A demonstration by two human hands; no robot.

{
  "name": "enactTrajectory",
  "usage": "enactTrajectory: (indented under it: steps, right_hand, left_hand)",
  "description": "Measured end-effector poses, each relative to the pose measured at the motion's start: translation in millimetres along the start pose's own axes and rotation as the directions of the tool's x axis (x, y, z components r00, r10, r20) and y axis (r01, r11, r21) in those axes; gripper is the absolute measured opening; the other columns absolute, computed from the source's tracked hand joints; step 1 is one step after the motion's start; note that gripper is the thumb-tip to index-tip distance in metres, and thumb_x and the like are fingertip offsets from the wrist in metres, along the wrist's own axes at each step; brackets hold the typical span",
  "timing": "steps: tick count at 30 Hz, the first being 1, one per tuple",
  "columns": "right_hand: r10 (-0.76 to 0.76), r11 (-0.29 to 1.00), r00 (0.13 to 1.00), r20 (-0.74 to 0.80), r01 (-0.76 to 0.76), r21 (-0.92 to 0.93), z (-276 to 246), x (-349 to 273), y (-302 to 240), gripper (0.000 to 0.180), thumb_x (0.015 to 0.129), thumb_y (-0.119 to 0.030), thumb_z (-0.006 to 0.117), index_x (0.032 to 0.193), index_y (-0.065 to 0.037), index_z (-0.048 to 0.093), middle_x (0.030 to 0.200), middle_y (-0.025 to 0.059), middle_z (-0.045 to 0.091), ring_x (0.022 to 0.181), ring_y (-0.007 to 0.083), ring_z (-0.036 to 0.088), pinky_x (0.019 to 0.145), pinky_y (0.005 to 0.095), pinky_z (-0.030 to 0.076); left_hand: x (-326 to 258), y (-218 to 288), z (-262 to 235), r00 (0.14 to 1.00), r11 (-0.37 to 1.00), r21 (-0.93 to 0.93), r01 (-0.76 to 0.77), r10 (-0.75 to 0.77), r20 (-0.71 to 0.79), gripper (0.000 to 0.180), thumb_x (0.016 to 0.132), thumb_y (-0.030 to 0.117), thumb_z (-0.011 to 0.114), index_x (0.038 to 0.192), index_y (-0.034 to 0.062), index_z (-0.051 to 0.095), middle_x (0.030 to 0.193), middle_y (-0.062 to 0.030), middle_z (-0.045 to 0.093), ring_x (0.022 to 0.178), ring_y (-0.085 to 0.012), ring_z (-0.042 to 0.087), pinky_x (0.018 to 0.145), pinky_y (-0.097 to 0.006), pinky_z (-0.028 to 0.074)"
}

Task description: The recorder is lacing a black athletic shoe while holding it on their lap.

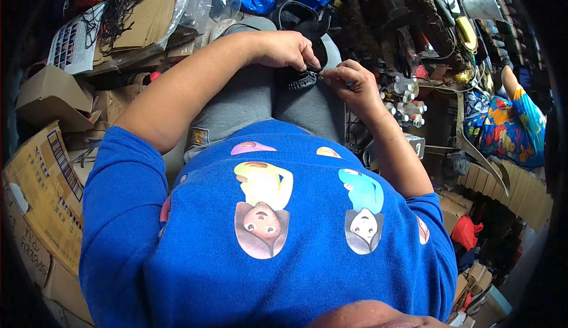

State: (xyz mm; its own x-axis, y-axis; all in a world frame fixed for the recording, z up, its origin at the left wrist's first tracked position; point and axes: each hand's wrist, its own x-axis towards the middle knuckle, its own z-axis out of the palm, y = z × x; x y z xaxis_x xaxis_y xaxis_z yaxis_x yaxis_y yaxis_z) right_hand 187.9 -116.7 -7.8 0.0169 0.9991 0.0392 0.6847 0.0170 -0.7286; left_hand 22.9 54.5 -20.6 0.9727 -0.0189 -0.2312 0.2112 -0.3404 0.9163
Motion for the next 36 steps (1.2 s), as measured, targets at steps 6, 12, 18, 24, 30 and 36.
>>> enactTrajectory:
  steps: [6,12,18,24,30,36]
  right_hand:
    - [-0.007,0.991,0.999,0.051,0.014,-0.13,-7.1,4.4,-15.3,0.023,0.073,-0.003,0.068,0.092,-0.015,0.071,0.081,0.0089,0.061,0.075,0.0253,0.063,0.066,0.0335,0.051]
    - [-0.053,0.97,0.991,0.123,0.08,-0.228,-12.5,11.6,-23.3,0.02,0.074,-0.005,0.067,0.09,-0.015,0.072,0.079,0.0097,0.061,0.075,0.0276,0.063,0.065,0.0354,0.051]
    - [-0.066,0.881,0.962,0.266,0.182,-0.437,-17.9,26.7,-47.7,0.02,0.075,-0.005,0.06,0.089,-0.014,0.071,0.08,0.0107,0.06,0.077,0.03,0.061,0.068,0.0381,0.049]
    - [-0.092,0.75,0.926,0.366,0.306,-0.586,-12.7,35.2,-49.0,0.022,0.075,-0.004,0.054,0.087,-0.013,0.07,0.081,0.0116,0.06,0.078,0.0308,0.06,0.073,0.0402,0.047]
    - [0.056,0.917,0.975,0.213,0.034,-0.398,-6.7,26.8,-33.5,0.016,0.077,-0.009,0.064,0.09,-0.015,0.072,0.085,0.0137,0.061,0.084,0.0301,0.062,0.074,0.0364,0.051]
    - [0.078,0.926,0.966,0.248,0.022,-0.376,-22.2,31.0,-41.9,0.017,0.079,-0.009,0.064,0.092,-0.015,0.073,0.086,0.0135,0.061,0.083,0.0296,0.062,0.074,0.036,0.051]
  left_hand:
    - [-3.3,-1.7,2.7,0.999,0.996,0.078,-0.051,0.051,0.005,0.041,0.077,0.008,0.055,0.117,0.0026,0.061,0.09,-0.0104,0.05,0.09,-0.0213,0.051,0.083,-0.029,0.039]
    - [-5.7,1.2,2.5,1.0,0.998,0.064,-0.016,0.016,0.014,0.045,0.075,0.006,0.051,0.119,0.0035,0.061,0.091,-0.0116,0.05,0.091,-0.0227,0.051,0.083,-0.03,0.04]
    - [-3.8,0.5,-2.3,0.998,0.994,0.112,-0.018,0.012,0.058,0.043,0.076,0.009,0.052,0.119,0.0056,0.061,0.095,-0.0118,0.051,0.094,-0.023,0.052,0.085,-0.03,0.04]
    - [1.5,-7.3,-8.1,0.994,0.978,0.178,-0.108,0.106,0.024,0.034,0.073,0.005,0.064,0.107,0.007,0.067,0.093,-0.0098,0.057,0.091,-0.0221,0.056,0.081,-0.031,0.045]
    - [6.8,-14.1,-6.1,0.98,0.975,0.178,-0.13,0.153,-0.126,0.021,0.069,0.0,0.069,0.088,0.007,0.071,0.088,-0.0058,0.06,0.085,-0.0189,0.06,0.079,-0.029,0.048]
    - [4.0,-16.7,-2.7,0.963,0.972,0.152,-0.178,0.204,-0.174,0.016,0.074,-0.002,0.067,0.087,0.0072,0.069,0.089,-0.0041,0.056,0.088,-0.0165,0.059,0.08,-0.028,0.047]
